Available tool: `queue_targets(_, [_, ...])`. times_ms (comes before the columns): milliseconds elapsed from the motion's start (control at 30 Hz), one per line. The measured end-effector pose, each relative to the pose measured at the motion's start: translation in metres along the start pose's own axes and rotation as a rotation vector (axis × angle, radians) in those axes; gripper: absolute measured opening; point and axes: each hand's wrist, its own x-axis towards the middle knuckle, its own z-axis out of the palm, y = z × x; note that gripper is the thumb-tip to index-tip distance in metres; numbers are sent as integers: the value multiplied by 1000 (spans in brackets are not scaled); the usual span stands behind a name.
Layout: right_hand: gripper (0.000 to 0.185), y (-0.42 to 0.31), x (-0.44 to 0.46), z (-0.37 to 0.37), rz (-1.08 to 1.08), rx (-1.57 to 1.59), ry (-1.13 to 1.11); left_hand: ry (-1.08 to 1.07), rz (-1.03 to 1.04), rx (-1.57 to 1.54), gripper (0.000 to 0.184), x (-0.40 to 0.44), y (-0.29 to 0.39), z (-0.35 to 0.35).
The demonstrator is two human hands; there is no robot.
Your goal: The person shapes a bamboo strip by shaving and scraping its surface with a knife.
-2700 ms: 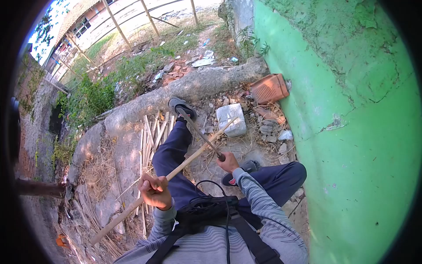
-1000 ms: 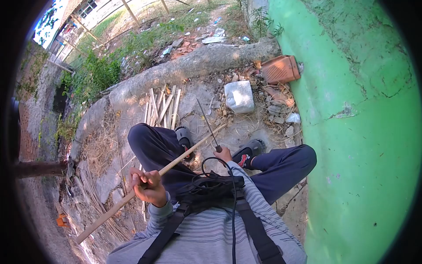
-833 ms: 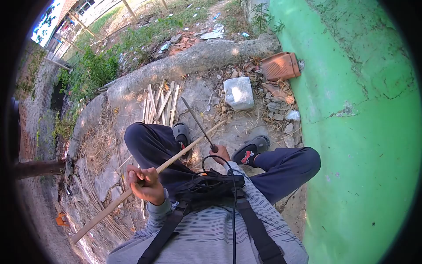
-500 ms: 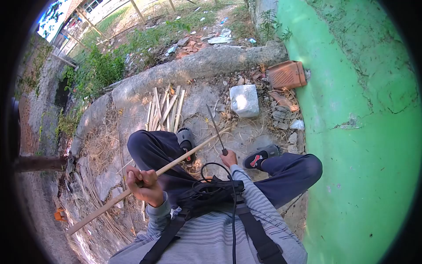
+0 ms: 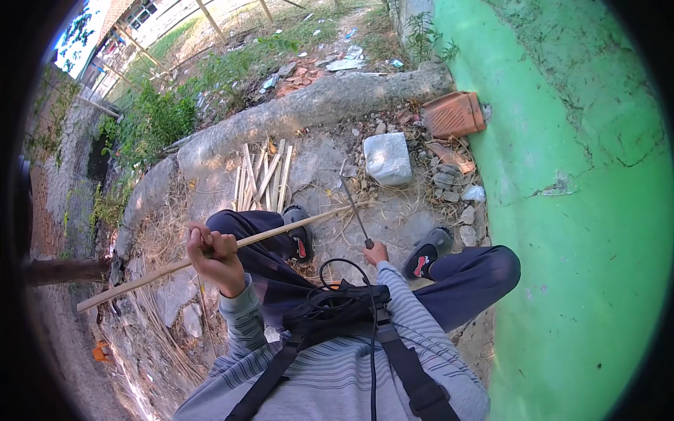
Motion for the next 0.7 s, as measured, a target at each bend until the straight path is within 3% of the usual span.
queue_targets(133, [36,4,6,14,-137,-22,83,22,-3,42,29,4,1,4])
queue_targets(233, [30,15,12,14,230,128,-93,8,1,30,28,2,3,5])
queue_targets(400, [30,17,1,-7,239,45,-79,-38,-6,20,27,-2,0,7])
queue_targets(500, [29,14,2,1,255,55,-42,39,-6,19,27,-1,1,9])
queue_targets(567, [30,31,21,17,452,142,-133,12,-7,21,27,-2,2,10])
queue_targets(700, [30,9,-7,-14,392,60,-55,-21,0,17,27,-3,2,7])
